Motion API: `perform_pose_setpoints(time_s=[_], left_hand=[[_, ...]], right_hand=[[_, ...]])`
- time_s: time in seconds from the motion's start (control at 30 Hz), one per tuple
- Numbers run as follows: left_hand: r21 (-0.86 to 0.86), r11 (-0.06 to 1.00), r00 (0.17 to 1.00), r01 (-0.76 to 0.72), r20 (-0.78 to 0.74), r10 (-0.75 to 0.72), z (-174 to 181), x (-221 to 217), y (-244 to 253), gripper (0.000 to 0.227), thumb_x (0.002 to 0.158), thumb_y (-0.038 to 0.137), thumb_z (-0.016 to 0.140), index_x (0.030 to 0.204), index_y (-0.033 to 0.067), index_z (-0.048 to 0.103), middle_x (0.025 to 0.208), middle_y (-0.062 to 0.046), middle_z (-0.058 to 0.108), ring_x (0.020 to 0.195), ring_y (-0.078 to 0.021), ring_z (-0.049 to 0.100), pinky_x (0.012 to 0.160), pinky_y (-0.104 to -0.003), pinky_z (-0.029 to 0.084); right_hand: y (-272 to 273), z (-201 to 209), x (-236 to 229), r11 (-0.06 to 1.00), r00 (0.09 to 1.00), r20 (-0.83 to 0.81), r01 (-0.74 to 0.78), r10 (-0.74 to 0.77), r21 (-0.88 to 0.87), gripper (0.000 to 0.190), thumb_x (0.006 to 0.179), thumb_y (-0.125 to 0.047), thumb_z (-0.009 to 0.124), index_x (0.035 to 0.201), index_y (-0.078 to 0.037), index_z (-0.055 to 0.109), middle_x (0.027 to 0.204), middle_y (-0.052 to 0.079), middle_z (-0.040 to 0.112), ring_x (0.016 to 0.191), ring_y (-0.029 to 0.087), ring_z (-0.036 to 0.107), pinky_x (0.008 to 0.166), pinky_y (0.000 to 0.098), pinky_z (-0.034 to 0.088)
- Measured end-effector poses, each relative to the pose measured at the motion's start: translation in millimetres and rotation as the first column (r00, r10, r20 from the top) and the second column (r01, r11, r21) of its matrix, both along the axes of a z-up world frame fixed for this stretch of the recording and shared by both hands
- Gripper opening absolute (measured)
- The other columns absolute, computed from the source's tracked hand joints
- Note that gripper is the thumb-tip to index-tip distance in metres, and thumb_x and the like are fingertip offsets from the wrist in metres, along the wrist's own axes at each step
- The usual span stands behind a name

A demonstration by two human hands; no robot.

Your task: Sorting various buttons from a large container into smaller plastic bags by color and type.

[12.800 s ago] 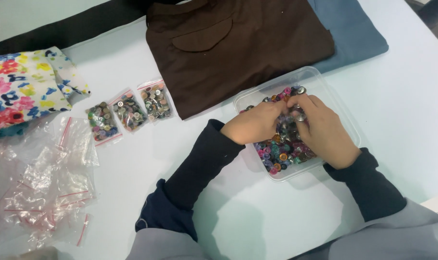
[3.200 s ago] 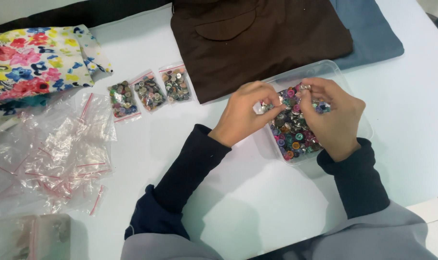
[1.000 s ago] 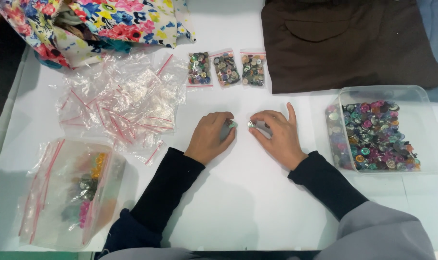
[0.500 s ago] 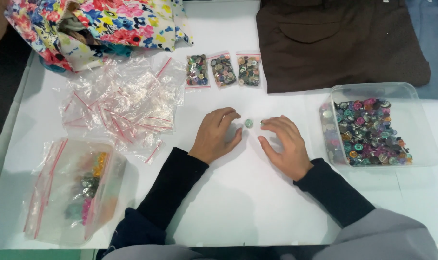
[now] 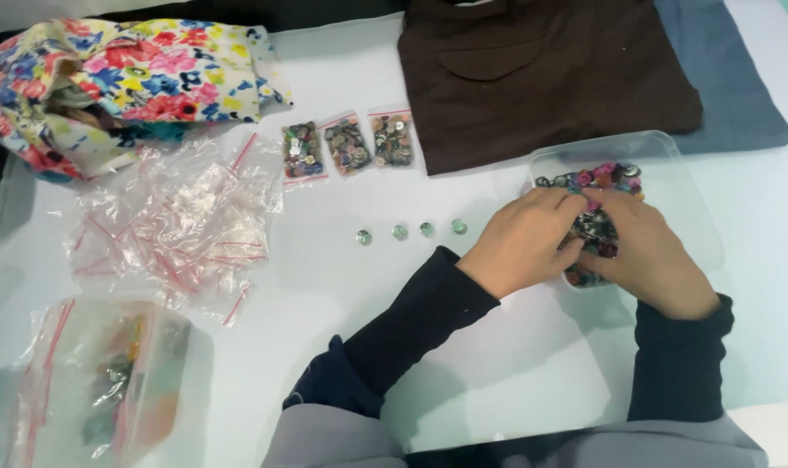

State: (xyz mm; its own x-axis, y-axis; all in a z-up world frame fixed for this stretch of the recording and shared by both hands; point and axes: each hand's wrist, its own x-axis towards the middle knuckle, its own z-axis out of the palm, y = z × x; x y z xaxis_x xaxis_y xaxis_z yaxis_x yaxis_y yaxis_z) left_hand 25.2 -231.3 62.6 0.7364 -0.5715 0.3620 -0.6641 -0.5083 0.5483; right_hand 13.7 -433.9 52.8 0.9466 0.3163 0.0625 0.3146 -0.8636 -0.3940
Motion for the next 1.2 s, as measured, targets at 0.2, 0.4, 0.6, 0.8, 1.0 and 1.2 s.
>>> perform_pose_setpoints(time_s=[0.2, 0.4, 0.6, 0.8, 1.0, 1.2], left_hand=[[0.389, 0.921, 0.998, -0.015, -0.047, 0.036, -35.2, 37.4, -48.7, 0.06, 0.064, 0.03, 0.09, 0.114, 0.0095, 0.064, 0.107, -0.007, 0.07, 0.1, -0.0264, 0.068, 0.085, -0.038, 0.057], [0.505, 0.826, 0.961, -0.249, 0.024, 0.275, -54.4, 49.9, -87.8, 0.044, 0.056, 0.023, 0.082, 0.094, 0.006, 0.068, 0.081, -0.01, 0.063, 0.078, -0.0255, 0.062, 0.065, -0.036, 0.049], [0.496, 0.851, 0.983, -0.171, 0.142, 0.115, -56.7, 50.7, -70.0, 0.028, 0.061, 0.021, 0.076, 0.085, 0.0074, 0.07, 0.073, -0.007, 0.06, 0.07, -0.0223, 0.059, 0.061, -0.034, 0.043], [0.222, 0.963, 0.977, -0.151, 0.181, 0.112, -57.2, 48.3, -58.4, 0.01, 0.076, 0.001, 0.07, 0.069, 0.0039, 0.064, 0.056, -0.009, 0.058, 0.053, -0.018, 0.059, 0.051, -0.025, 0.047], [0.089, 0.994, 0.997, -0.059, 0.044, 0.055, -61.0, 59.7, -55.0, 0.005, 0.089, 0.0, 0.063, 0.087, -0.002, 0.067, 0.066, -0.015, 0.064, 0.061, -0.022, 0.069, 0.053, -0.027, 0.056], [-0.102, 0.995, 0.974, 0.02, -0.223, -0.043, -18.2, 58.2, -32.8, 0.029, 0.099, 0.009, 0.057, 0.126, -0.0022, 0.062, 0.096, -0.026, 0.069, 0.091, -0.0367, 0.075, 0.076, -0.041, 0.064]], right_hand=[[-2.4, -5.3, 19.7, 0.999, 0.977, -0.209, -0.035, 0.032, -0.012, 0.099, 0.057, -0.037, 0.095, 0.143, -0.013, 0.053, 0.139, 0.01, 0.063, 0.127, 0.034, 0.057, 0.107, 0.0494, 0.044], [16.5, 7.0, 24.0, 0.943, 0.917, -0.362, 0.044, -0.168, -0.329, 0.108, 0.069, -0.045, 0.09, 0.157, -0.007, 0.039, 0.153, 0.026, 0.045, 0.138, 0.044, 0.05, 0.109, 0.051, 0.049], [-5.5, -25.3, 16.3, 0.975, 0.961, -0.251, 0.066, -0.119, -0.21, 0.073, 0.081, -0.017, 0.08, 0.147, -0.001, 0.051, 0.134, 0.027, 0.059, 0.124, 0.041, 0.063, 0.101, 0.0471, 0.055], [-2.0, -1.8, 10.9, 0.989, 0.971, -0.186, 0.146, -0.149, -0.032, 0.047, 0.089, -0.005, 0.071, 0.135, 0.0, 0.062, 0.115, 0.025, 0.069, 0.111, 0.041, 0.069, 0.089, 0.0503, 0.059], [-19.5, -10.6, 16.2, 0.961, 0.966, -0.126, 0.244, -0.227, 0.134, 0.04, 0.096, -0.005, 0.066, 0.136, -0.007, 0.062, 0.105, 0.026, 0.072, 0.095, 0.043, 0.072, 0.079, 0.0485, 0.057], [-18.0, -2.1, 11.4, 0.871, 0.954, -0.203, 0.286, -0.22, 0.401, 0.034, 0.1, -0.004, 0.06, 0.134, -0.007, 0.065, 0.095, 0.02, 0.072, 0.069, 0.024, 0.072, 0.066, 0.0352, 0.055]])
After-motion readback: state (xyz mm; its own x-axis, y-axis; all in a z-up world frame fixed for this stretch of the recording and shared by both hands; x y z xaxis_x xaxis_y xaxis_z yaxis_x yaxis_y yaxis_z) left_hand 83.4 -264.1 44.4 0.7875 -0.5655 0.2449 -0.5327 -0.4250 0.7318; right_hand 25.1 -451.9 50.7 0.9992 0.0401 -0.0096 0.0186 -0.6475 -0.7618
